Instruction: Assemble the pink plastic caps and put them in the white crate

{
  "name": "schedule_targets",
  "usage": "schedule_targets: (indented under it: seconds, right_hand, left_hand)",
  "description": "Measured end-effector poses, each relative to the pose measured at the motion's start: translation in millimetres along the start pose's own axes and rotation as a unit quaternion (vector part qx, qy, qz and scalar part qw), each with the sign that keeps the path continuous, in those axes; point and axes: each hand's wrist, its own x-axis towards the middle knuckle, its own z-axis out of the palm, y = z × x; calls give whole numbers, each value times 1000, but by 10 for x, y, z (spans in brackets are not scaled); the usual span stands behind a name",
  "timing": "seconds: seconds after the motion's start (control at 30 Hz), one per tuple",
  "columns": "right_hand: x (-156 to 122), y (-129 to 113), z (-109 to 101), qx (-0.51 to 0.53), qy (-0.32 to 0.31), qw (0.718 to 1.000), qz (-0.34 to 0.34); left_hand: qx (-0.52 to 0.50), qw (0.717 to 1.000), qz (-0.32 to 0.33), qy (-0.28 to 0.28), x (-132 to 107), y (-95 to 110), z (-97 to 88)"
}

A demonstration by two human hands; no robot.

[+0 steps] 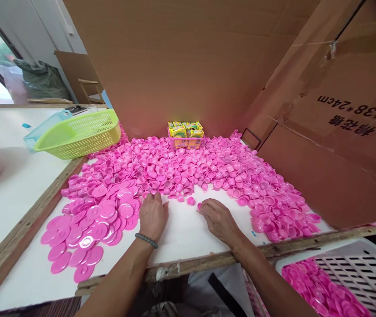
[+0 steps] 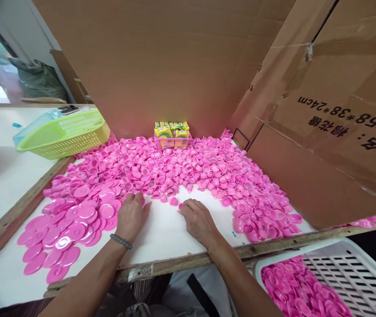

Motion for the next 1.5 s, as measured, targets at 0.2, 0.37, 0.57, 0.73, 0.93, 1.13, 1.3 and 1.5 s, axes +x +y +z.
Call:
schedule_targets:
  seconds: [0.2, 0.37, 0.57, 0.73, 0.93, 1.13, 1.3, 1.5]
  right_hand:
    - [0, 1, 8, 49, -18, 999, 12]
    - [-1, 14, -5, 112, -7, 993, 31]
    - [-7, 47, 20, 91, -24, 996, 6]
    - [8, 35, 33, 30, -60, 998, -12]
    - [29, -13, 24, -39, -92, 994, -36]
    - [10, -66, 40, -73, -93, 992, -39]
    - [-24, -25, 83, 5, -60, 998, 13]
    - [26, 6, 70, 307, -43, 922, 233]
  left_hand:
    - [-183, 972, 113, -90, -39, 146, 114]
    - [-287, 939, 140, -128, -57, 190, 177]
    - [-338, 918, 158, -136, -84, 256, 255]
    - [-364, 908, 160, -128, -90, 285, 313]
    - [-362, 910, 154, -130, -97, 287, 316]
    - [-358, 911, 152, -134, -107, 290, 308]
    - [-364, 909, 159, -128, -99, 277, 281]
    - [-459, 861, 135, -172, -62, 290, 237]
